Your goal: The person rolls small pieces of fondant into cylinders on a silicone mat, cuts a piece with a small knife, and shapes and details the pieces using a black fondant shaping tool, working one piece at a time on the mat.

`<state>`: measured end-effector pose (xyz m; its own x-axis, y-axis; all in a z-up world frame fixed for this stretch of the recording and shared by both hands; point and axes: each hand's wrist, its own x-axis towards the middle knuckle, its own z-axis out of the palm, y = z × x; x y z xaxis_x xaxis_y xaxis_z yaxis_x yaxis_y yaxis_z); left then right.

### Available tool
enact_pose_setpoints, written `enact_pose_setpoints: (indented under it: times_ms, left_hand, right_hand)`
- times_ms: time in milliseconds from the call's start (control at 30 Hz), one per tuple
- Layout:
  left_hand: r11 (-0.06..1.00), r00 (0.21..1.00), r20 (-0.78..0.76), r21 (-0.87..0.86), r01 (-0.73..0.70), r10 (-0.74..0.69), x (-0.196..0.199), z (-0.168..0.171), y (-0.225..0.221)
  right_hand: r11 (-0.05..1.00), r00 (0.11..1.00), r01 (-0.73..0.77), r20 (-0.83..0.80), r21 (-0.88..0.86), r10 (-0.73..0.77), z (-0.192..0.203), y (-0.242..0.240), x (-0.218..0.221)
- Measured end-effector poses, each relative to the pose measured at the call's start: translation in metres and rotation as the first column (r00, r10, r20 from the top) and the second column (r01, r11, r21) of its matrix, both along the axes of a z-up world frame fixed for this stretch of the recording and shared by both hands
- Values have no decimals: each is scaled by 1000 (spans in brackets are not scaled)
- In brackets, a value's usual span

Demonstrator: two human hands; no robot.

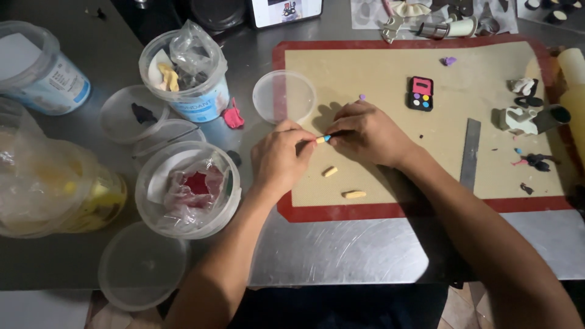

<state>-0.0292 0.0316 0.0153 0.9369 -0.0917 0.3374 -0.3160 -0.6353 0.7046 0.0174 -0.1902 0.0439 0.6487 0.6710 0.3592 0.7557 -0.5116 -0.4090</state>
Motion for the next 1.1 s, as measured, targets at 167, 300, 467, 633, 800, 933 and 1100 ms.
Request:
enact_pose_setpoints:
  times_ms: [167,300,467,633,800,933,1100]
  left_hand:
    - [999,1000,-26,-40,12,-13,-2,0,2]
    - [998,997,-66,-51,24,-28,-4,0,4]
    - [999,999,-15,-27,42,-43,-4,-7,6]
    - [996,996,85,-75,40,-33,-4,-13,6]
    - [998,999,47,-61,-6,9,-2,-6,4]
    - [999,999,37,-37,-26,28,1,-6,3]
    - [996,999,33,-87,-22,24,-1,-2,2]
  right_hand:
    - [1000,1000,-3,23,-14,3,0,1,0]
    - [1000,1000,-22,2,16,22,1,4,-3]
    - [1000,999,-26,-21,16,26,6,8,-1]
    - [996,993,-82,92,27,80,8,8,40]
    - [986,967,169,197,-13,-163,-4,23,125]
    - [957,935,280,248,-76,-253,-26,34,187]
    - [908,868,384,401,-168,-293,-42,48,218]
